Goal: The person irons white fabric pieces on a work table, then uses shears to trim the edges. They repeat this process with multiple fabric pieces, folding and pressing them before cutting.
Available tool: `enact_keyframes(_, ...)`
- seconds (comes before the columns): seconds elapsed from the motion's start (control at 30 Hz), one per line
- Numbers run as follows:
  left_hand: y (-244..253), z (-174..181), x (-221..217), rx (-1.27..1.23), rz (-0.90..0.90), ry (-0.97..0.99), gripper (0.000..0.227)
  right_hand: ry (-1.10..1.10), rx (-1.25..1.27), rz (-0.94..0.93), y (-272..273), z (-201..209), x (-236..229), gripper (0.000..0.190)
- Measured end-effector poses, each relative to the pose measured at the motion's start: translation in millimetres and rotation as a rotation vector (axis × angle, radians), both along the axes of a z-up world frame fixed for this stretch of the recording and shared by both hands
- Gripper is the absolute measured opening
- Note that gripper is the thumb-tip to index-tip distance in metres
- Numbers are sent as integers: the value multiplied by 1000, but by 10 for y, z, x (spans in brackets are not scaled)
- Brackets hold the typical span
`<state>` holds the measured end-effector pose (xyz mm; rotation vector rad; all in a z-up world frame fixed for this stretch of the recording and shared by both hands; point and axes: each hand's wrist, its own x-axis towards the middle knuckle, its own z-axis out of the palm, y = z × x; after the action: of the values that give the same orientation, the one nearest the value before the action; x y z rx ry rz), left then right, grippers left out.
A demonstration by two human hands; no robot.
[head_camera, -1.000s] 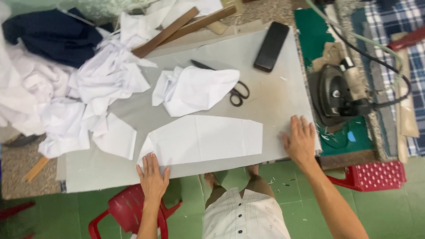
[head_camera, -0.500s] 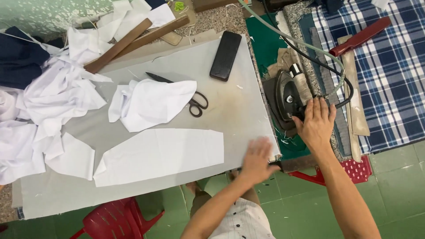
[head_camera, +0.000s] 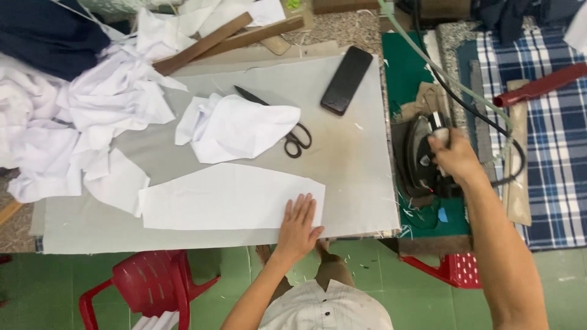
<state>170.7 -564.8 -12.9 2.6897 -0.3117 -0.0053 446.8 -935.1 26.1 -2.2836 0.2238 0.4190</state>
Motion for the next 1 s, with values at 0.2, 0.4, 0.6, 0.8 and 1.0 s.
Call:
enact_keyframes(0.2, 569, 137, 146, 29, 158, 73, 76, 56, -491, 402, 1363, 1648, -1102, 70)
enact_keyframes(0.4, 1292, 188, 84, 13, 193, 184, 79, 100, -575, 761, 2606, 1112, -1646, 62)
enact_keyframes(0.6, 3785, -98, -344, 407, 922, -371, 73, 18, -637, 973, 4261, 962, -2120, 54)
enact_keyframes(0.8, 5272, -689, -686, 247, 1064, -247, 24, -134, -551, 1070, 5591, 872, -2264, 51)
enact_keyframes(1.0, 6298, -73, -1086, 415, 1244, -362, 57, -143, -639, 1094, 5851, 942, -2265, 50)
